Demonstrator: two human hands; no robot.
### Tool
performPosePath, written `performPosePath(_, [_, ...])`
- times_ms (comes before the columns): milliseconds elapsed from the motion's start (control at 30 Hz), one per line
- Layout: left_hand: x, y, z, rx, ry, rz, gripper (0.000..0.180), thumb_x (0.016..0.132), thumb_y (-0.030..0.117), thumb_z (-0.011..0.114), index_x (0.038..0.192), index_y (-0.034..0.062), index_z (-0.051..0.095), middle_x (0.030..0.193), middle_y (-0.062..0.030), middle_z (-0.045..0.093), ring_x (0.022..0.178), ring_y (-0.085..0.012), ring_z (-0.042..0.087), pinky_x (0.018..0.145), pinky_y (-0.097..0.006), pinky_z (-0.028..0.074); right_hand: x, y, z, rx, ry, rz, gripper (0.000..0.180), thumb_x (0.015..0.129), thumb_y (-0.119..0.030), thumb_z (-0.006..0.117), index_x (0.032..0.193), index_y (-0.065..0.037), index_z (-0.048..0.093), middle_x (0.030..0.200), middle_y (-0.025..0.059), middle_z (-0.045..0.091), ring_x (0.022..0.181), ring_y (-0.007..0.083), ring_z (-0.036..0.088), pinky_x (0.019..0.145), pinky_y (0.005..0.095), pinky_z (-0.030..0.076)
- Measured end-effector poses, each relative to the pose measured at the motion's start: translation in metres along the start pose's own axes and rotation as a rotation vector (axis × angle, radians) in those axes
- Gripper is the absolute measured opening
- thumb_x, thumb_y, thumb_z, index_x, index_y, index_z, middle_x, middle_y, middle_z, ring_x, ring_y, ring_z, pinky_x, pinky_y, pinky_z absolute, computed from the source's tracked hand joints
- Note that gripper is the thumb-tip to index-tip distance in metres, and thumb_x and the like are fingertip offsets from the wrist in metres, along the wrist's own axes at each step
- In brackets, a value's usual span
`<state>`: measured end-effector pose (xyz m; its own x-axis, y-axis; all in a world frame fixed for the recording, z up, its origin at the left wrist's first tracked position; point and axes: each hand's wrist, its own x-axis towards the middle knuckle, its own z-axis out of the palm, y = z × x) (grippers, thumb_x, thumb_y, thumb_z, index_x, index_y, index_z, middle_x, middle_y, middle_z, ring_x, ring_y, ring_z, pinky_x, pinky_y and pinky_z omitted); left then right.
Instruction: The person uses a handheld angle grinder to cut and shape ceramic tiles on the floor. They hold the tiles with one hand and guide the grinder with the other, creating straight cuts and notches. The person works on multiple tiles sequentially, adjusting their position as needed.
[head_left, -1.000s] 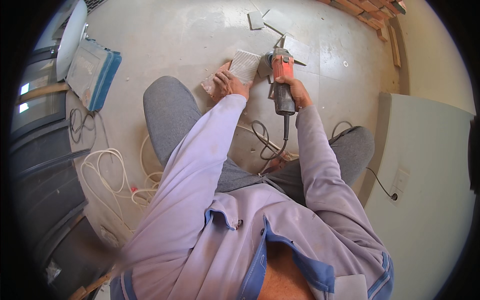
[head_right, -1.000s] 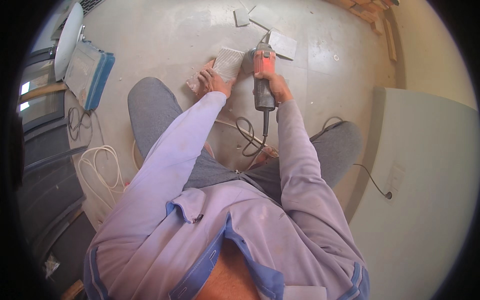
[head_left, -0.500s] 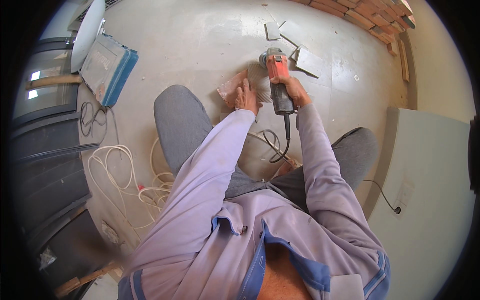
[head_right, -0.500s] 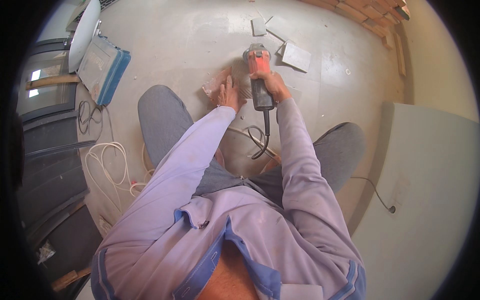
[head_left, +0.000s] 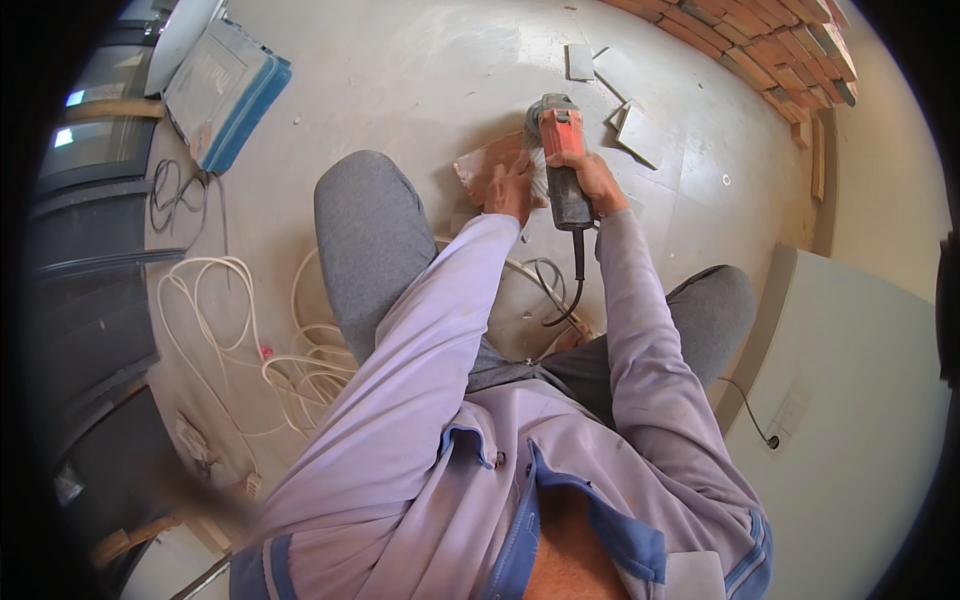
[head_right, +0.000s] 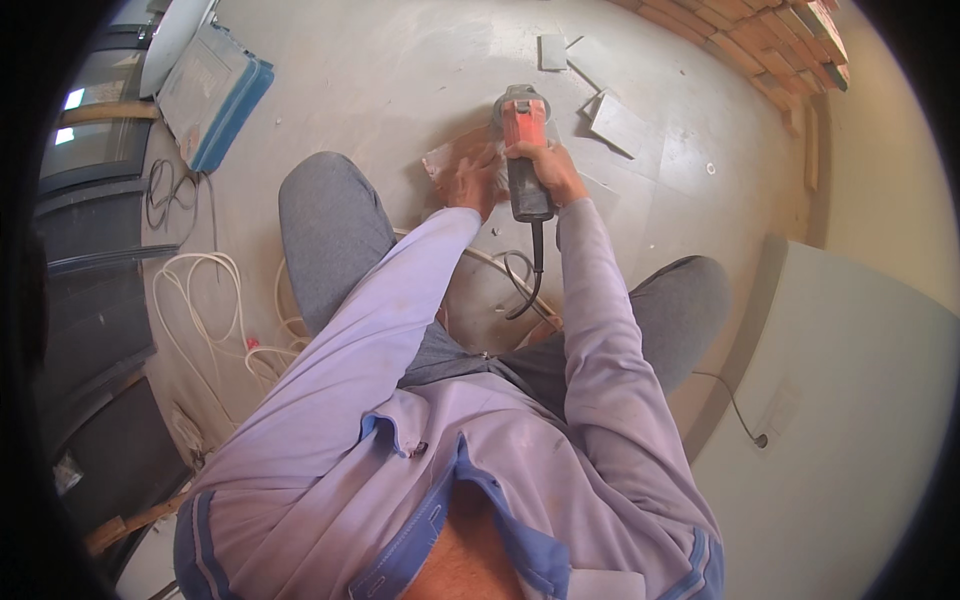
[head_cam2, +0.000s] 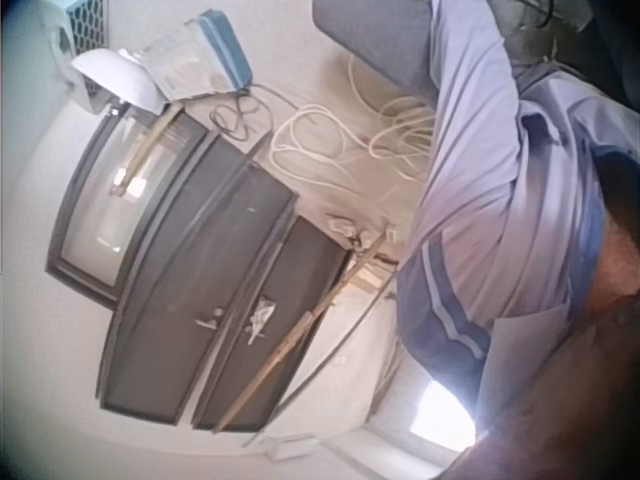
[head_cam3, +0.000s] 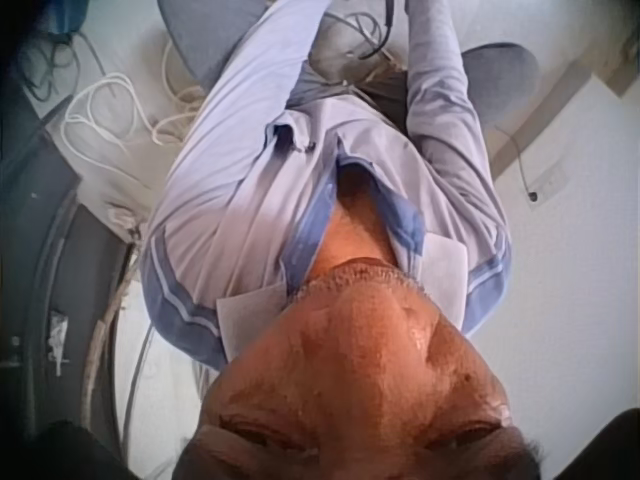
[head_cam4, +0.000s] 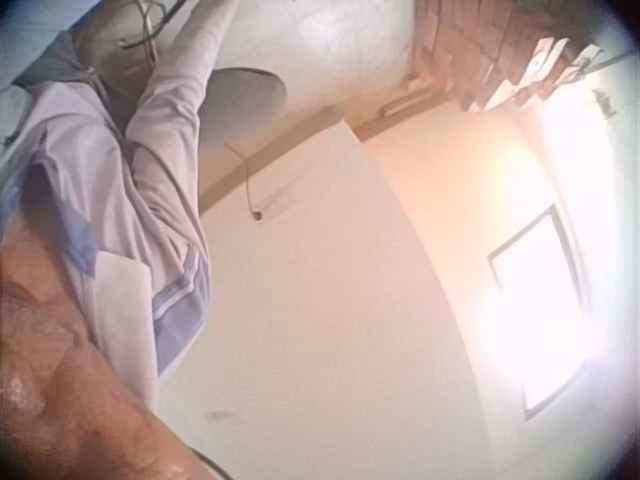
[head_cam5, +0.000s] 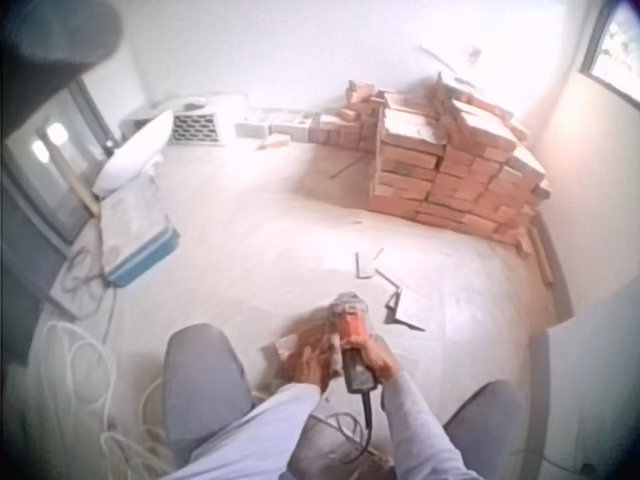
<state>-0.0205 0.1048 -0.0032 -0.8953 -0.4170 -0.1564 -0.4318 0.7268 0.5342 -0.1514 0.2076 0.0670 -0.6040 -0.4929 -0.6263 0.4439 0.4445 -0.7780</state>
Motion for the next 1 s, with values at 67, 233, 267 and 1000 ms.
performPosePath(67, [-0.002,-0.003,0.003,0.001,0.059,0.033,0.078,0.066,0.023,0.091,0.136,0.0102,0.059,0.153,-0.0012,0.047,0.127,-0.0356,0.052,0.105,-0.04,0.051,0.001,0.0,0.003,0.004,0.007,0.003,0.041,0.076,-0.03,0.077,0.094,0.005,0.067,0.073,0.0102,0.065,0.055,0.0192,0.061,0.052,0.033,0.052])
performPosePath(233, [0.0,0.0,0.0,-0.051,0.035,0.023,0.077,0.067,0.017,0.089,0.138,0.0129,0.059,0.152,-0.0042,0.048,0.134,-0.0387,0.049,0.108,-0.043,0.048,0.006,0.003,0.005,0.026,0.007,0.044,0.038,0.076,-0.029,0.076,0.091,0.004,0.066,0.072,0.0106,0.065,0.052,0.0202,0.062,0.05,0.0335,0.052])
performPosePath(267, [0.0,0.001,-0.003,-0.083,-0.001,0.0,0.077,0.068,0.014,0.089,0.139,0.0145,0.059,0.152,-0.0056,0.049,0.137,-0.0401,0.047,0.11,-0.044,0.047,0.006,0.003,0.004,0.015,0.005,0.053,0.041,0.075,-0.029,0.077,0.094,0.004,0.066,0.075,0.0106,0.066,0.056,0.0202,0.062,0.052,0.0337,0.052])
performPosePath(1000, [0.001,0.001,0.006,0.07,0.097,0.063,0.073,0.066,0.032,0.092,0.128,0.007,0.065,0.145,-0.0051,0.054,0.112,-0.0331,0.059,0.095,-0.039,0.053,0.005,0.006,-0.007,-0.013,0.006,0.082,0.046,0.074,-0.029,0.077,0.098,0.009,0.066,0.078,0.0141,0.068,0.058,0.0228,0.066,0.053,0.0347,0.053])
